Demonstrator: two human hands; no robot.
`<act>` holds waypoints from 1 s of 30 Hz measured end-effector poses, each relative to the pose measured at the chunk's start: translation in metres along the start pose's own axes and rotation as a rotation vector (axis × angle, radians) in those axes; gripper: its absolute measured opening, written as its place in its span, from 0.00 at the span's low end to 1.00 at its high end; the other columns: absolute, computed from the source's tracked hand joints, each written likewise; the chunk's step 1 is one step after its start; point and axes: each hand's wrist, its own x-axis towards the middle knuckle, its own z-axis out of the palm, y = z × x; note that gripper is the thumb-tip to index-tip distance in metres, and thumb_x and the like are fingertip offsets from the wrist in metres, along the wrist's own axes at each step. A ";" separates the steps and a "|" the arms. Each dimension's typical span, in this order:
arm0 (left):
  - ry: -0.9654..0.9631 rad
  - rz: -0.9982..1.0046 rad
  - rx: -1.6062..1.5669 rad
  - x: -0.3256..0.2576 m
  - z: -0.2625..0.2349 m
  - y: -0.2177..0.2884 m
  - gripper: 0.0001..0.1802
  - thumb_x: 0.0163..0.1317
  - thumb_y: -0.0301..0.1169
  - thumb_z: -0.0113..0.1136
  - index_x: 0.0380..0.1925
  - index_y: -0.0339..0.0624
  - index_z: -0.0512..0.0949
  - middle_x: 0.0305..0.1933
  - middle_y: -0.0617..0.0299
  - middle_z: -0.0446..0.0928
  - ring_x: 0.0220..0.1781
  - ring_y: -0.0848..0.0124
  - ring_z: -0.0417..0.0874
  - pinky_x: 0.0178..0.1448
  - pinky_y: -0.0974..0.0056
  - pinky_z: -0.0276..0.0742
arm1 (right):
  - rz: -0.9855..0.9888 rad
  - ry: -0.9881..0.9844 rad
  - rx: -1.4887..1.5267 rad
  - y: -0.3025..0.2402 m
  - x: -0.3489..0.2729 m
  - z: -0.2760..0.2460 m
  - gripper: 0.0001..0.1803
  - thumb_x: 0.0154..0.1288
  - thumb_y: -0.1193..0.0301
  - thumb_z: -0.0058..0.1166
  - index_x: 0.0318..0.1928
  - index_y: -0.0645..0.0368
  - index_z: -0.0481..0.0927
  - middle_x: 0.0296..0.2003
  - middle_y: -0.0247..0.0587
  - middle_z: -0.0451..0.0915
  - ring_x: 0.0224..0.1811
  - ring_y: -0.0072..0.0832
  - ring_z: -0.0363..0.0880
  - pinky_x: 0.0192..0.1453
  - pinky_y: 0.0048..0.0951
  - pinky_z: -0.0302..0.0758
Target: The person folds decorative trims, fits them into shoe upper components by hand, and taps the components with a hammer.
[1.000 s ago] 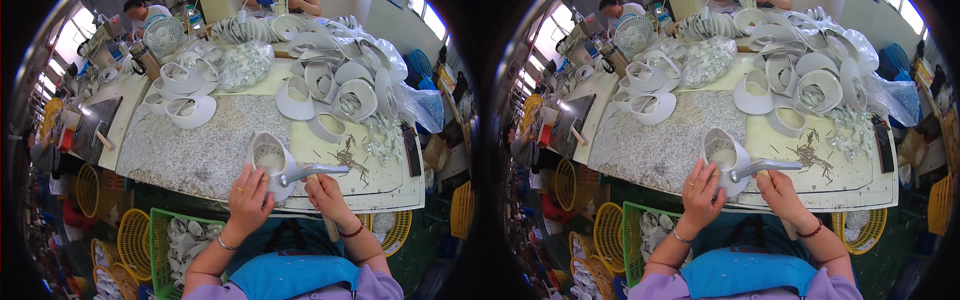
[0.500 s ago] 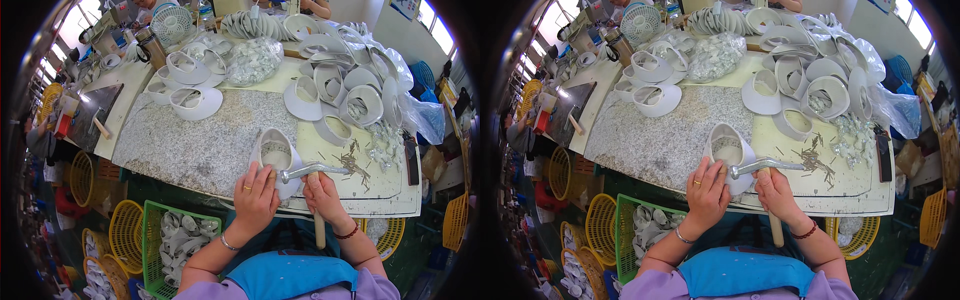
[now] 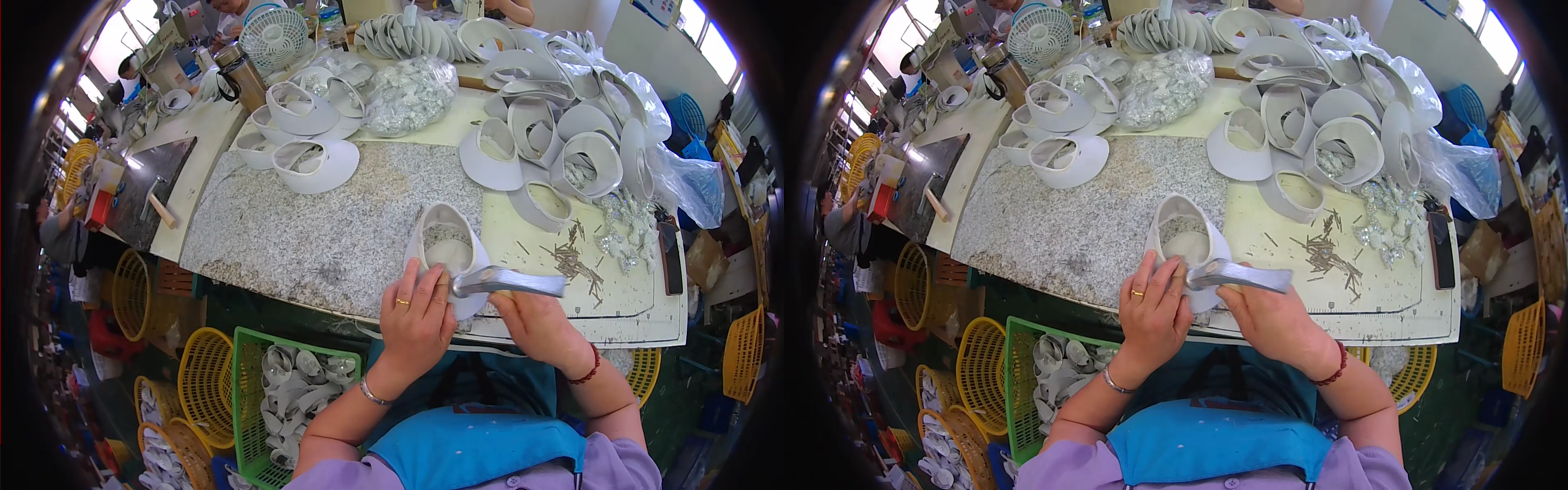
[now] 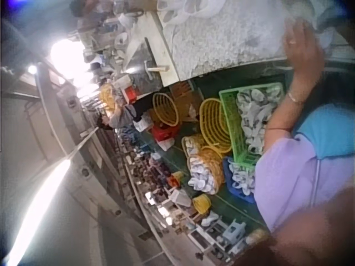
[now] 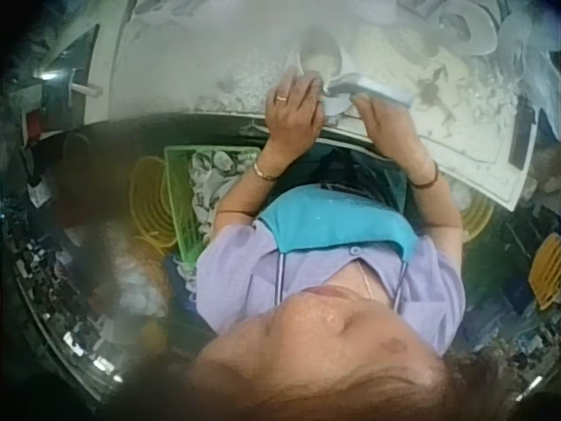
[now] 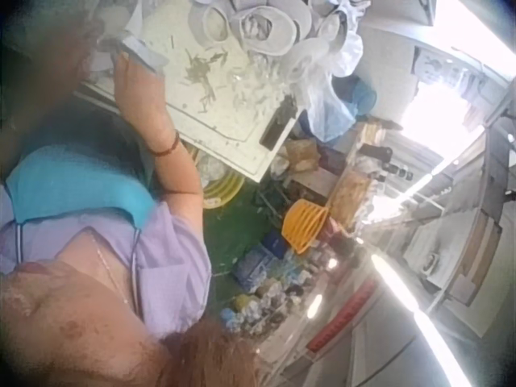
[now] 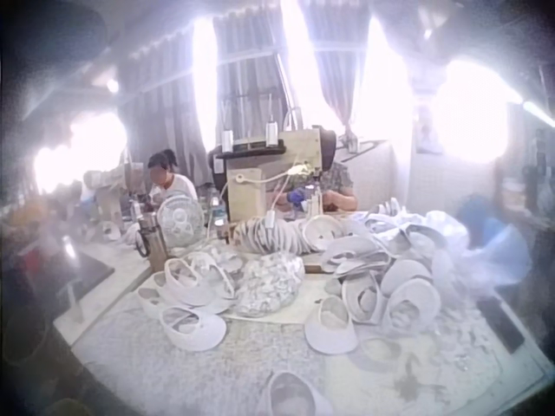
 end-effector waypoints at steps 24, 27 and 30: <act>-0.003 -0.012 0.018 -0.001 0.000 0.000 0.21 0.53 0.31 0.54 0.48 0.34 0.76 0.55 0.57 0.72 0.63 0.55 0.67 0.53 0.54 0.64 | -0.089 0.187 -0.168 -0.014 0.011 -0.005 0.10 0.63 0.74 0.51 0.45 0.58 0.76 0.34 0.44 0.77 0.28 0.40 0.78 0.31 0.33 0.75; -0.006 -0.006 0.026 -0.001 0.000 0.000 0.21 0.53 0.31 0.54 0.48 0.35 0.76 0.55 0.57 0.71 0.62 0.54 0.67 0.53 0.53 0.64 | -0.069 0.146 -0.197 -0.009 0.005 0.004 0.09 0.62 0.74 0.52 0.44 0.57 0.76 0.33 0.44 0.76 0.28 0.40 0.78 0.30 0.35 0.74; -0.008 0.009 0.050 -0.001 -0.001 -0.001 0.22 0.52 0.32 0.55 0.49 0.35 0.76 0.55 0.57 0.71 0.62 0.53 0.67 0.53 0.53 0.64 | 0.093 -0.006 -0.080 -0.004 0.000 0.010 0.08 0.63 0.73 0.52 0.43 0.57 0.76 0.30 0.46 0.76 0.27 0.43 0.77 0.29 0.36 0.74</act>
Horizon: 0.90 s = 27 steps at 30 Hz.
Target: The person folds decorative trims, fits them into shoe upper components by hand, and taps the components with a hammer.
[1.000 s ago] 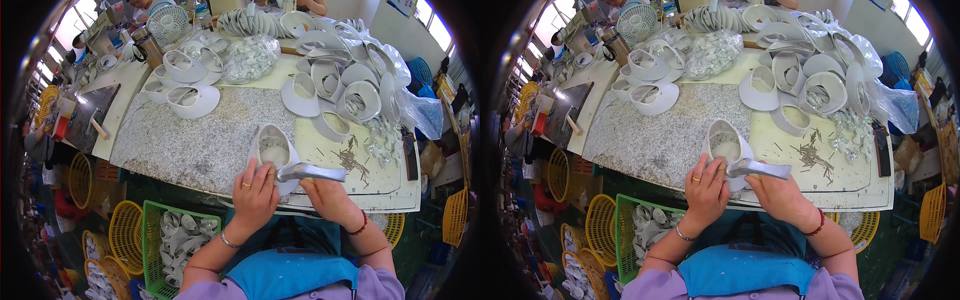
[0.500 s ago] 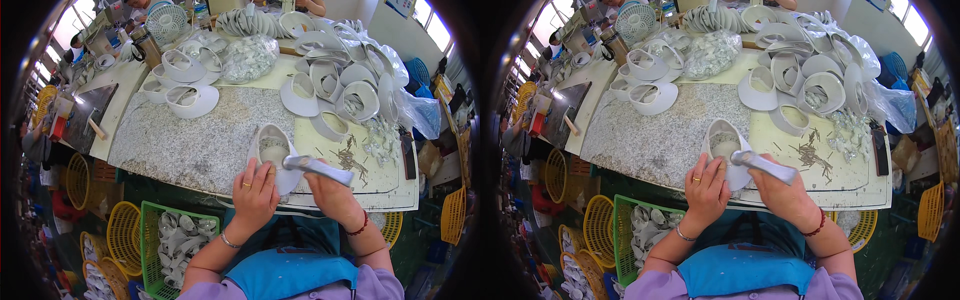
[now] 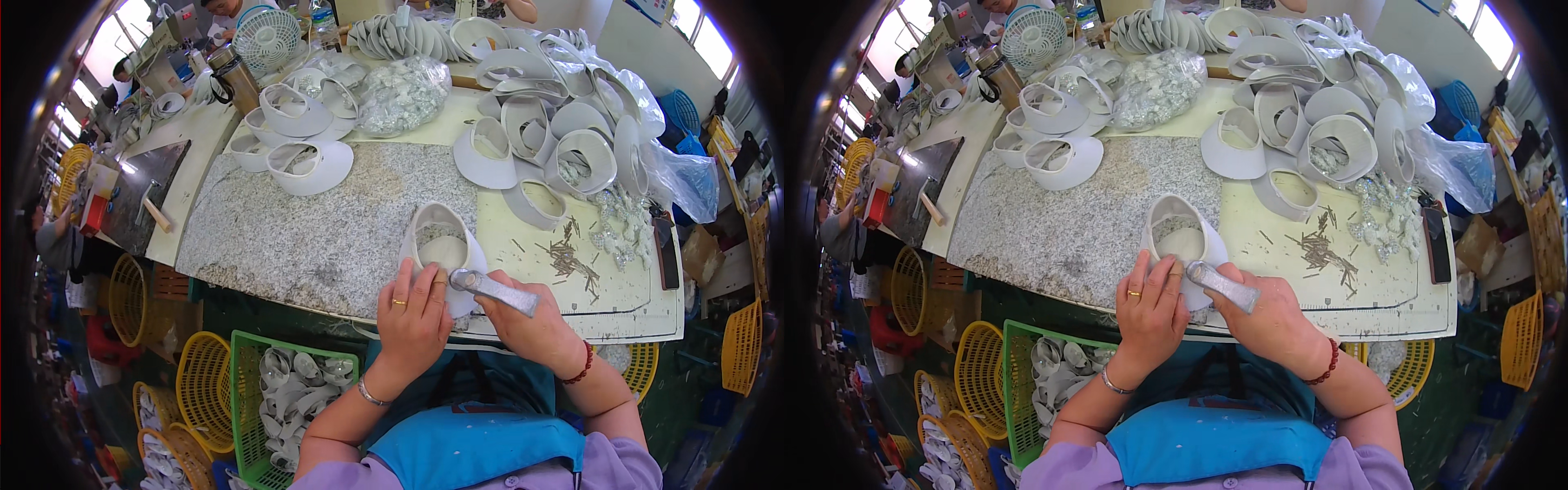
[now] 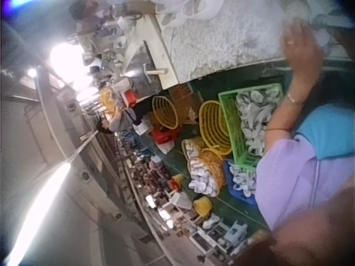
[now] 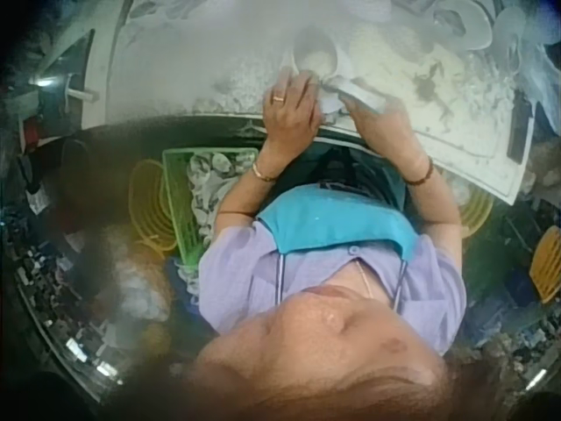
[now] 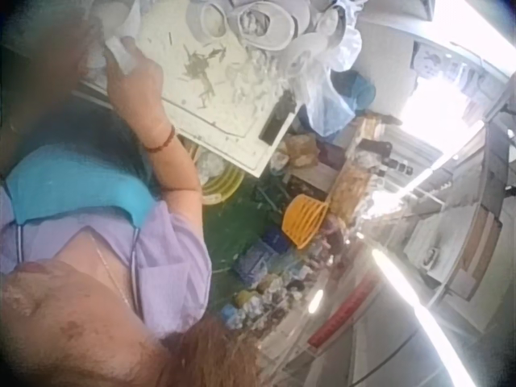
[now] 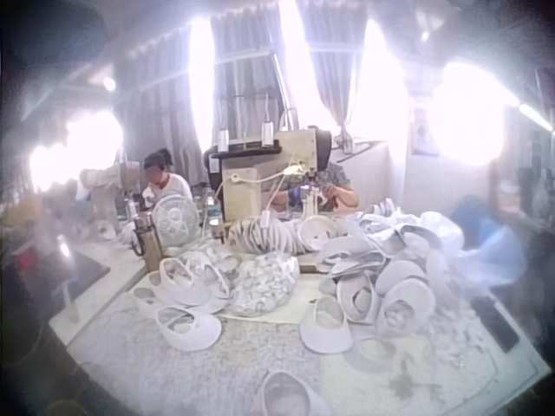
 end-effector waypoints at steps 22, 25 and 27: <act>-0.092 0.076 0.091 0.015 -0.011 -0.003 0.24 0.46 0.33 0.60 0.47 0.41 0.76 0.50 0.58 0.75 0.54 0.53 0.74 0.44 0.57 0.70 | -0.101 0.167 -0.027 -0.012 0.013 -0.021 0.09 0.65 0.70 0.51 0.44 0.59 0.77 0.33 0.46 0.78 0.28 0.42 0.78 0.30 0.35 0.75; -0.013 0.046 -0.031 0.009 -0.001 -0.007 0.24 0.48 0.32 0.60 0.48 0.38 0.75 0.51 0.56 0.76 0.57 0.52 0.73 0.47 0.56 0.68 | -0.089 0.191 0.046 -0.009 0.011 -0.011 0.09 0.64 0.70 0.51 0.45 0.56 0.77 0.31 0.45 0.78 0.26 0.42 0.78 0.29 0.37 0.74; 0.013 0.025 -0.077 0.006 0.003 -0.007 0.25 0.48 0.32 0.60 0.49 0.36 0.74 0.52 0.55 0.76 0.58 0.52 0.72 0.49 0.56 0.67 | -0.119 0.020 -0.218 0.002 0.007 0.001 0.09 0.63 0.69 0.51 0.44 0.53 0.76 0.28 0.44 0.76 0.24 0.43 0.77 0.28 0.38 0.74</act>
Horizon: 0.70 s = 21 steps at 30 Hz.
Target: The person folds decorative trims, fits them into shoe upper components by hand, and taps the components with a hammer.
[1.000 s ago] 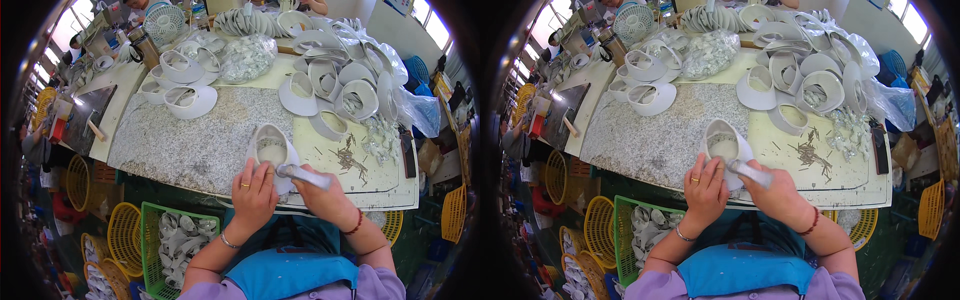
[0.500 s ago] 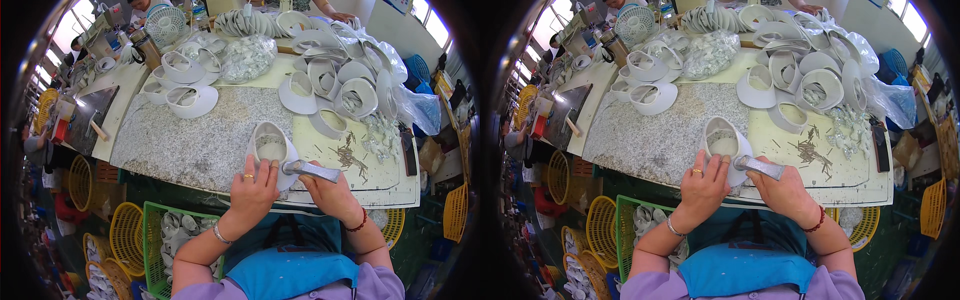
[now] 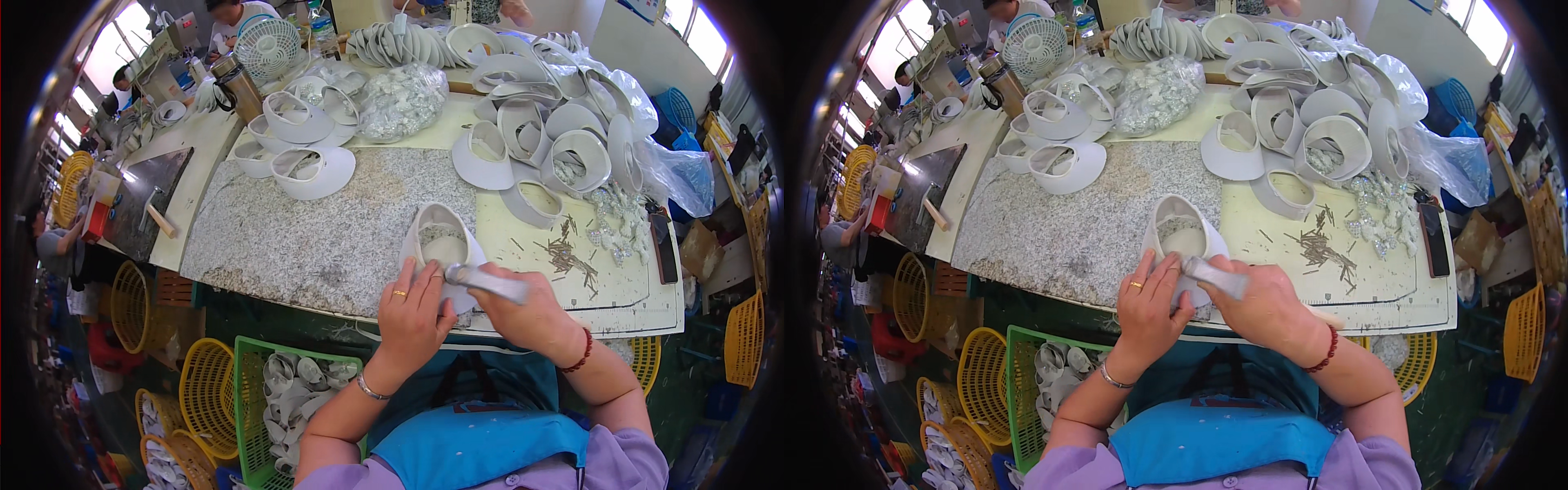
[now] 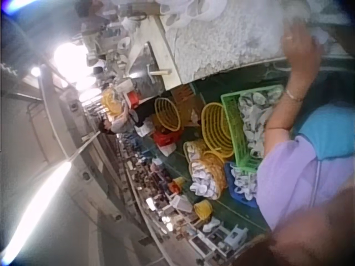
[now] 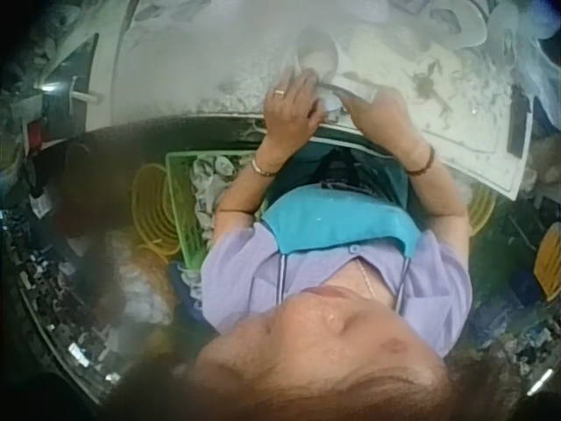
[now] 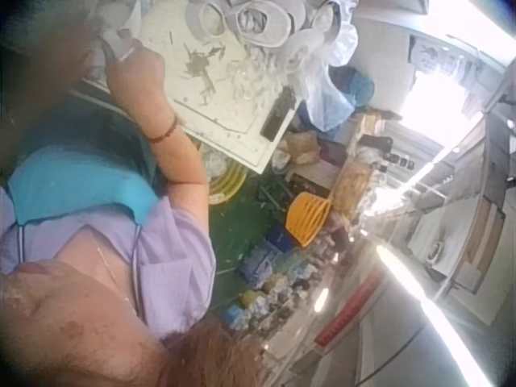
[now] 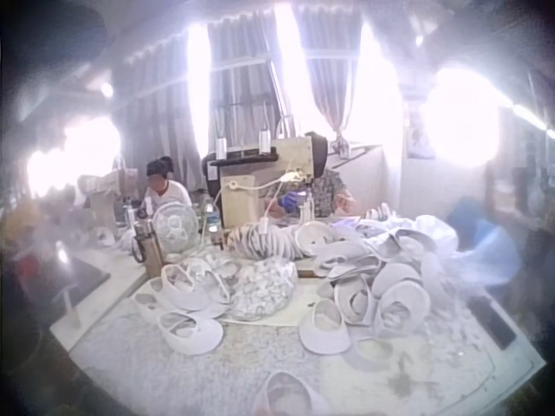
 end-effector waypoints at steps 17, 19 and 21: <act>0.046 -0.069 -0.052 -0.006 0.001 0.000 0.31 0.50 0.33 0.62 0.54 0.29 0.68 0.53 0.55 0.77 0.61 0.54 0.72 0.53 0.56 0.63 | -0.126 -0.046 -0.227 -0.011 0.026 -0.035 0.09 0.60 0.70 0.52 0.41 0.54 0.74 0.24 0.38 0.76 0.22 0.37 0.78 0.23 0.34 0.73; 0.034 -0.059 -0.028 -0.006 0.001 0.000 0.31 0.50 0.32 0.62 0.54 0.29 0.67 0.53 0.55 0.77 0.61 0.54 0.72 0.53 0.56 0.63 | -0.075 0.055 -0.118 -0.012 0.026 -0.030 0.08 0.60 0.69 0.51 0.41 0.54 0.75 0.23 0.38 0.76 0.22 0.37 0.78 0.23 0.35 0.73; 0.059 -0.062 -0.046 -0.005 0.003 0.001 0.32 0.50 0.32 0.62 0.55 0.29 0.67 0.53 0.56 0.77 0.61 0.54 0.72 0.53 0.56 0.63 | -0.018 0.158 -0.011 -0.011 0.021 -0.021 0.08 0.60 0.69 0.50 0.40 0.54 0.76 0.22 0.38 0.76 0.23 0.37 0.79 0.23 0.35 0.73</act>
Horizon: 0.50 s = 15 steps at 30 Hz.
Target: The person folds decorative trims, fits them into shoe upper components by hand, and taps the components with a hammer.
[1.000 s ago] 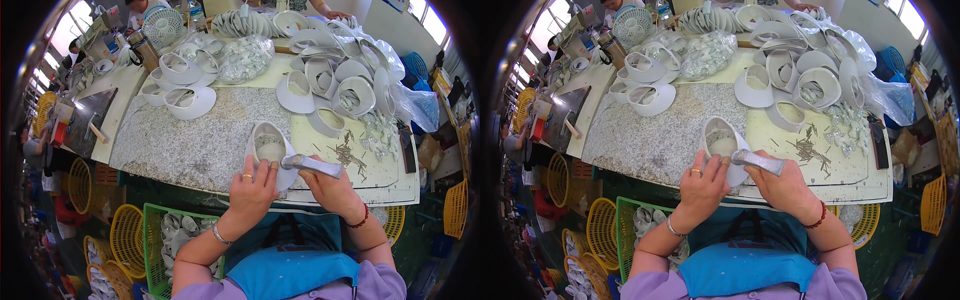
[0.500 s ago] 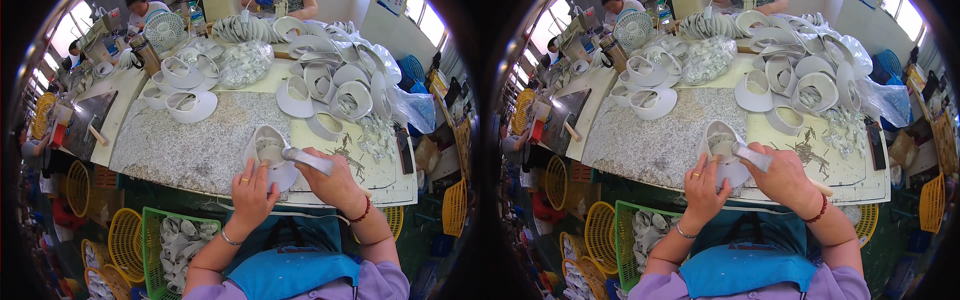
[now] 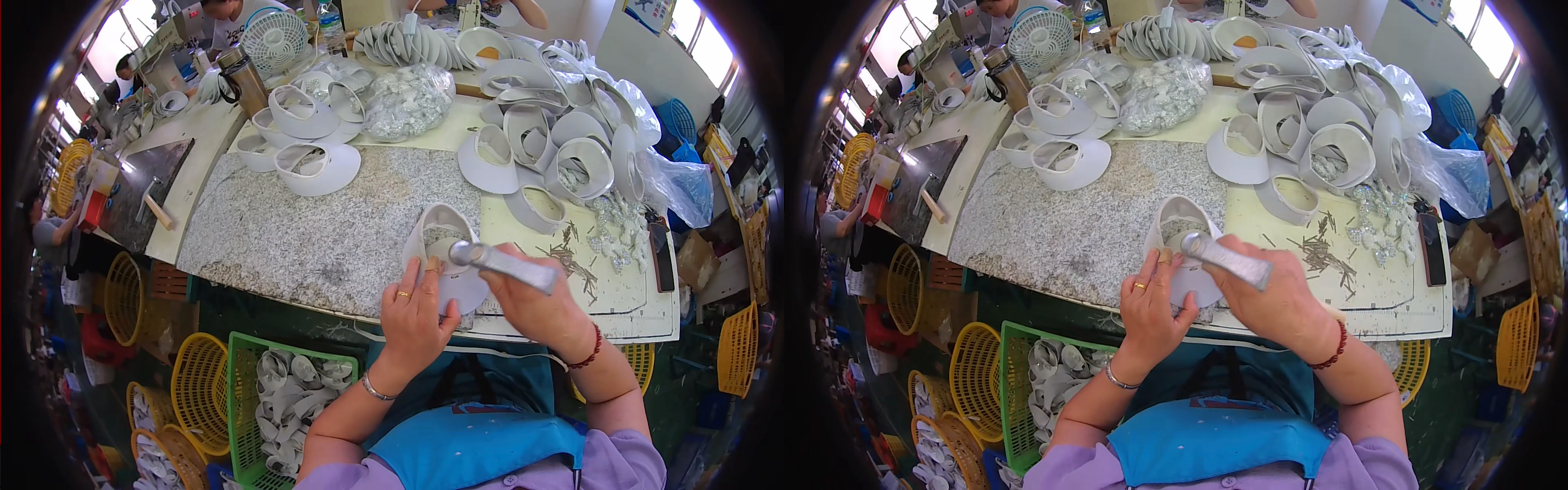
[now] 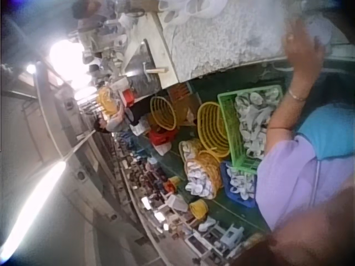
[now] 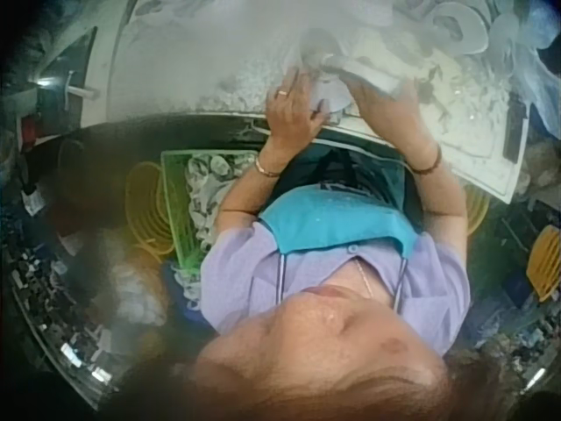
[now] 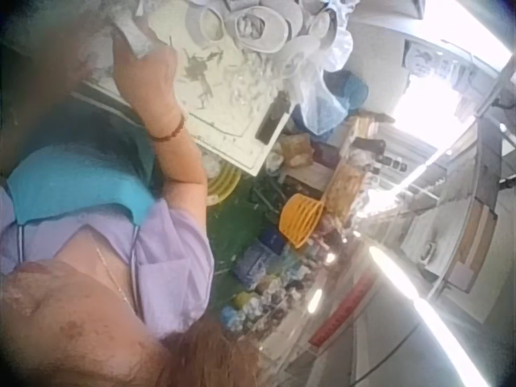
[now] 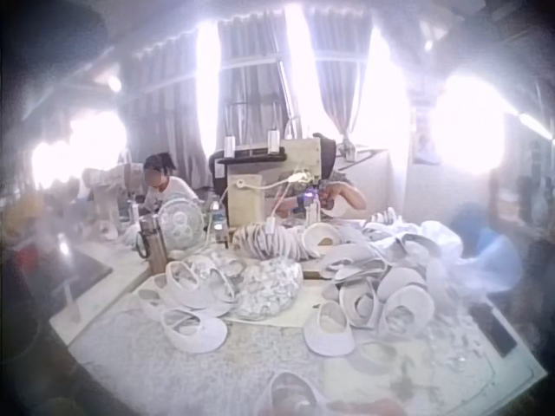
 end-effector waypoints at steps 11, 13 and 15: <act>-0.018 -0.018 0.003 0.001 -0.002 0.002 0.27 0.50 0.32 0.61 0.52 0.36 0.71 0.53 0.58 0.76 0.61 0.55 0.71 0.54 0.56 0.62 | 0.006 0.065 0.075 -0.004 0.007 -0.014 0.08 0.64 0.68 0.51 0.40 0.56 0.78 0.24 0.45 0.77 0.26 0.44 0.77 0.28 0.39 0.73; -0.025 0.013 0.052 0.002 -0.004 0.002 0.23 0.49 0.32 0.60 0.48 0.41 0.76 0.52 0.59 0.75 0.59 0.57 0.72 0.49 0.58 0.63 | 0.091 -0.140 0.028 -0.004 0.000 -0.015 0.08 0.64 0.67 0.52 0.39 0.57 0.77 0.24 0.46 0.77 0.25 0.45 0.77 0.28 0.40 0.73; -0.028 0.007 0.055 0.003 -0.003 0.003 0.21 0.48 0.31 0.60 0.46 0.43 0.77 0.52 0.60 0.75 0.60 0.57 0.71 0.51 0.57 0.62 | 0.151 -0.198 0.044 -0.002 -0.009 -0.009 0.07 0.64 0.67 0.52 0.38 0.57 0.76 0.25 0.47 0.77 0.25 0.46 0.77 0.28 0.41 0.73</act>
